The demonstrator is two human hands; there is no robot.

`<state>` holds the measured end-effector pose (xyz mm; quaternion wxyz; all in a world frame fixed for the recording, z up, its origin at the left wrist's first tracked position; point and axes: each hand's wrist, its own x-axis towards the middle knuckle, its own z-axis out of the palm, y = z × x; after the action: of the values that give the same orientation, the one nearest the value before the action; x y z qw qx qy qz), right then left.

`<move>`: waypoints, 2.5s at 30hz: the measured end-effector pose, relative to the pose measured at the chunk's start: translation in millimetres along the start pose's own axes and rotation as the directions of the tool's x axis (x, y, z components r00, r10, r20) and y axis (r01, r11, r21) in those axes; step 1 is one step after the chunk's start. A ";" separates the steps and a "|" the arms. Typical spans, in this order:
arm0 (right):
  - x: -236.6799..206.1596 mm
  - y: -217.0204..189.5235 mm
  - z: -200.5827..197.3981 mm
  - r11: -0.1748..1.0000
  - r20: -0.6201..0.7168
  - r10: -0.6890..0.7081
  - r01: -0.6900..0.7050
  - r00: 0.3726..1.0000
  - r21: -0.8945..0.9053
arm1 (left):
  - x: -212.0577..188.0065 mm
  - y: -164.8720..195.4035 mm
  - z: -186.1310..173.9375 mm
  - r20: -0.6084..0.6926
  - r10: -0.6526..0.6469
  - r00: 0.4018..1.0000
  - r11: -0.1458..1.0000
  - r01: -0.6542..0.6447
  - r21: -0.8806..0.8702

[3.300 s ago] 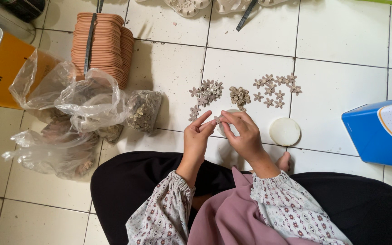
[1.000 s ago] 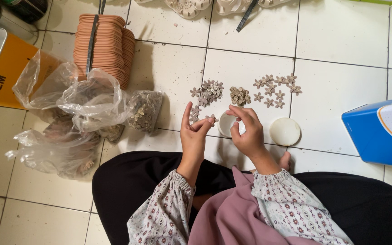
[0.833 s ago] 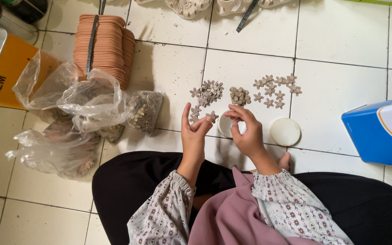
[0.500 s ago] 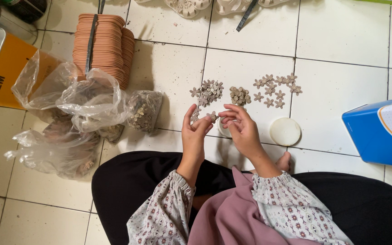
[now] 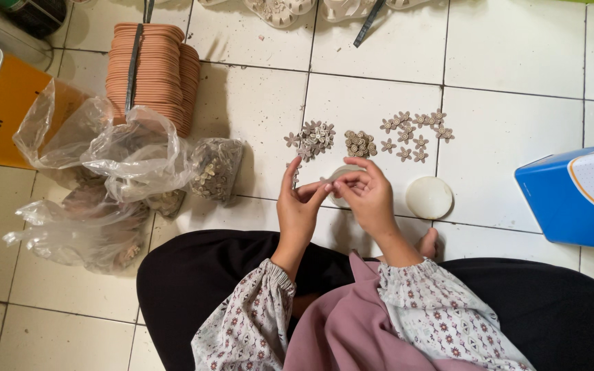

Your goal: The person sits on the floor and assembles small flower-shaped decorative pieces by pressing a central button into each flower base. They repeatedly pick up a flower, press the button into it, and place the finished piece on the floor.

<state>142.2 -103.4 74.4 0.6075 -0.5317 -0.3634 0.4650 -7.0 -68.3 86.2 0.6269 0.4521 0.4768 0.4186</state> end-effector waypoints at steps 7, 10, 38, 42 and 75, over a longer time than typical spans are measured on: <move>38.0 2.7 -87.4 0.978 -0.288 0.142 -0.178 0.947 -0.104 | 6.5 -14.8 -2.0 -0.028 0.144 0.989 0.975 -0.137 0.175; 42.9 14.9 -110.5 0.905 -0.420 0.148 -0.293 0.896 -0.307 | 7.1 -10.4 -5.1 -0.108 0.113 0.988 0.982 -0.094 0.165; 7.0 7.7 -39.2 0.272 0.081 -0.072 0.097 0.994 -0.957 | 61.8 -63.5 -35.3 -0.204 0.149 0.968 0.365 0.138 0.921; 0.8 3.8 -30.0 0.158 0.129 0.084 0.115 0.988 -0.981 | 61.8 -64.2 -33.3 -0.209 0.146 0.967 0.425 0.129 0.896; -22.8 -12.5 -31.5 0.360 0.066 -0.257 0.159 0.964 -0.919 | -33.9 24.6 -37.7 -0.022 -0.033 0.999 0.999 0.032 -0.005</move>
<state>167.0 -134.8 82.5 0.2820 -0.7477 -0.5956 0.0821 -52.6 -88.5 112.2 0.6295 0.4383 0.4898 0.4144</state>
